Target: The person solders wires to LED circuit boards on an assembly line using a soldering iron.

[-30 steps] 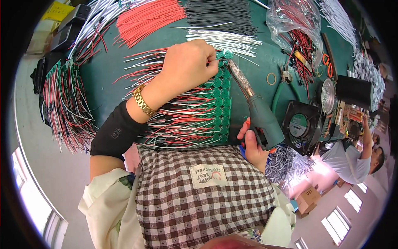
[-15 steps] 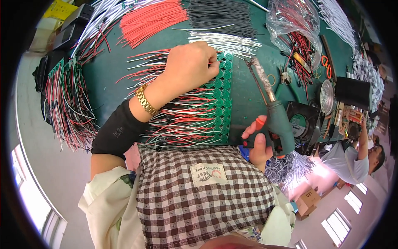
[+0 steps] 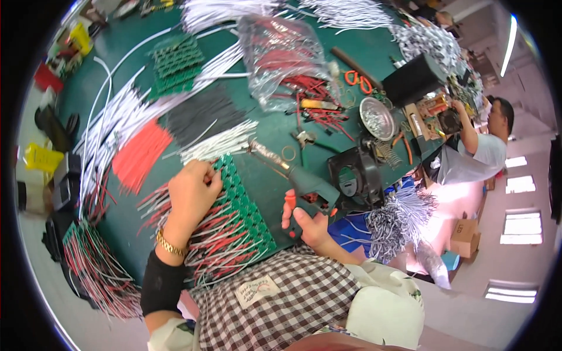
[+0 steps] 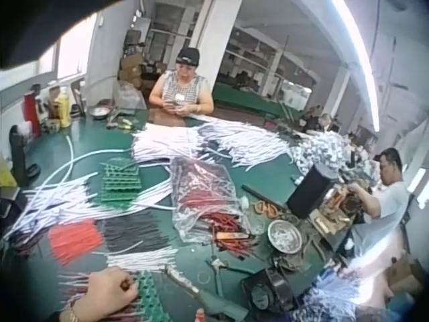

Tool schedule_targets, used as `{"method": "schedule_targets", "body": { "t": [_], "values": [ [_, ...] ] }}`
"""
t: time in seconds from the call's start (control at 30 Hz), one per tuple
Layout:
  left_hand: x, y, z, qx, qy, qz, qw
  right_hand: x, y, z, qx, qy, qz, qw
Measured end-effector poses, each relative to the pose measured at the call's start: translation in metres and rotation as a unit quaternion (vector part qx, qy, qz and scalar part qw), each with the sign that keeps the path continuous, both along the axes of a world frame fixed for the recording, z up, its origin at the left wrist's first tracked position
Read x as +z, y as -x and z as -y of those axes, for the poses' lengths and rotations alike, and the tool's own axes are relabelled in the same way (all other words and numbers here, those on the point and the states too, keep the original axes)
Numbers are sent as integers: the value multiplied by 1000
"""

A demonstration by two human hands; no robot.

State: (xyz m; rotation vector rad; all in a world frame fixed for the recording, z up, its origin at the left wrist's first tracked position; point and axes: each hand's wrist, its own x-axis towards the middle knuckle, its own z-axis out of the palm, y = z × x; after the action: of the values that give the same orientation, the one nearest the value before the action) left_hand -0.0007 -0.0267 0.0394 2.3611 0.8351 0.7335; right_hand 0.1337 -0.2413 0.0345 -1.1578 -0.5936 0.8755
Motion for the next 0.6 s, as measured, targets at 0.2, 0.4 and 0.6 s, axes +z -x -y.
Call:
{"method": "schedule_targets", "body": {
  "t": [0.2, 0.4, 0.6],
  "values": [
    [27, 61, -32, 105, -77, 20, 991, -2, -9, 2, -33, -13, -42, 998],
    [-21, 196, -82, 380, -88, -250, 886, -1, -5, -3, -4, -21, -40, 999],
    [-11, 181, -77, 378, -80, -282, 878, -5, -5, -2, -16, -19, -38, 999]
  ]
}}
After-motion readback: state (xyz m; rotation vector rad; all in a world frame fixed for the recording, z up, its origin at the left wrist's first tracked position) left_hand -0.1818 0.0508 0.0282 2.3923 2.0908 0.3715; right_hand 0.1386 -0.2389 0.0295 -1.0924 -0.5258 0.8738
